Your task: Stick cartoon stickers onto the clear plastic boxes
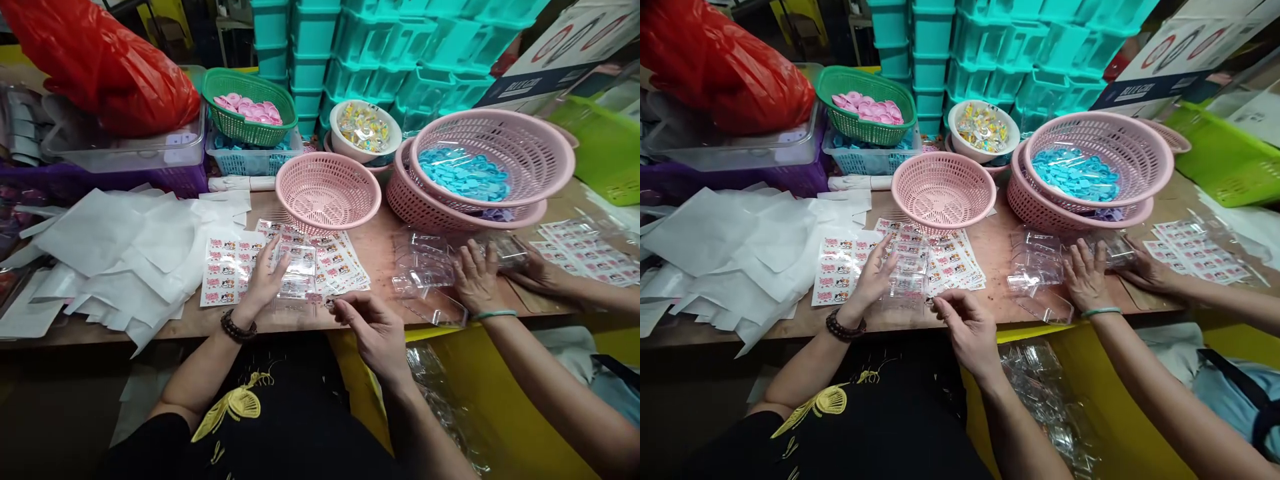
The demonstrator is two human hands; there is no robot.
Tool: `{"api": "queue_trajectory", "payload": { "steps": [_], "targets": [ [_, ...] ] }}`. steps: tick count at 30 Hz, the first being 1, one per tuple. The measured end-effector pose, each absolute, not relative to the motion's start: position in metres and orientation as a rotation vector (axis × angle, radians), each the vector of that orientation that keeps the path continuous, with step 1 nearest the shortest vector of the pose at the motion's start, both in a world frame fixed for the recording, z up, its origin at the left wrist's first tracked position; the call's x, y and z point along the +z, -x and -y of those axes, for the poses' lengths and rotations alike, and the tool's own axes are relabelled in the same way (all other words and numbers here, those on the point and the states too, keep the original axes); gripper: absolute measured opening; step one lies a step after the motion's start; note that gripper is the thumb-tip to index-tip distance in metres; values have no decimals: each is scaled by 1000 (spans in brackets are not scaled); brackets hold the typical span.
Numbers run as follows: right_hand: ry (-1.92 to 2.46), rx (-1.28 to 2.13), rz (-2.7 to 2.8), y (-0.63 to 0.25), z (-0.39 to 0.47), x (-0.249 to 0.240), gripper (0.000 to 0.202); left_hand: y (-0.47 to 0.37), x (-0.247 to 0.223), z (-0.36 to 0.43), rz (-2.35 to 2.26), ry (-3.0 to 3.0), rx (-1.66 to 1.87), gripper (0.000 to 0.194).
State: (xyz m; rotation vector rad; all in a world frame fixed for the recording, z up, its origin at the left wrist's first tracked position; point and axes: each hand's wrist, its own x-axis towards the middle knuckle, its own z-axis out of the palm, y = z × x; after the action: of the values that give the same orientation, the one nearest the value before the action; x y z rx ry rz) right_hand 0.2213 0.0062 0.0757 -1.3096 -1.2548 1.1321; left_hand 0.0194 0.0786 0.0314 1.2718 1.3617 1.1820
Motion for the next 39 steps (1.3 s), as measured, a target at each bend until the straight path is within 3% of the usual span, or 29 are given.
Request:
{"api": "queue_trajectory", "payload": {
  "steps": [3, 6, 10, 28, 39],
  "targets": [
    [1363, 1542, 1195, -215, -9, 88, 41, 1, 30, -56, -1263, -1316, 1295, 46],
    [1443, 1711, 1104, -204, -17, 85, 51, 24, 25, -28, -1192, -1569, 1276, 50],
    [1500, 1660, 1115, -192, -22, 75, 52, 34, 12, -4, -1217, -1891, 1164, 61],
    [1548, 1431, 1253, -187, -17, 59, 43, 25, -18, -8, -1271, -2012, 1243, 40],
    [1604, 1346, 1384, -187, -16, 62, 45, 23, -13, -7, -1317, -2232, 1305, 43]
  ]
}}
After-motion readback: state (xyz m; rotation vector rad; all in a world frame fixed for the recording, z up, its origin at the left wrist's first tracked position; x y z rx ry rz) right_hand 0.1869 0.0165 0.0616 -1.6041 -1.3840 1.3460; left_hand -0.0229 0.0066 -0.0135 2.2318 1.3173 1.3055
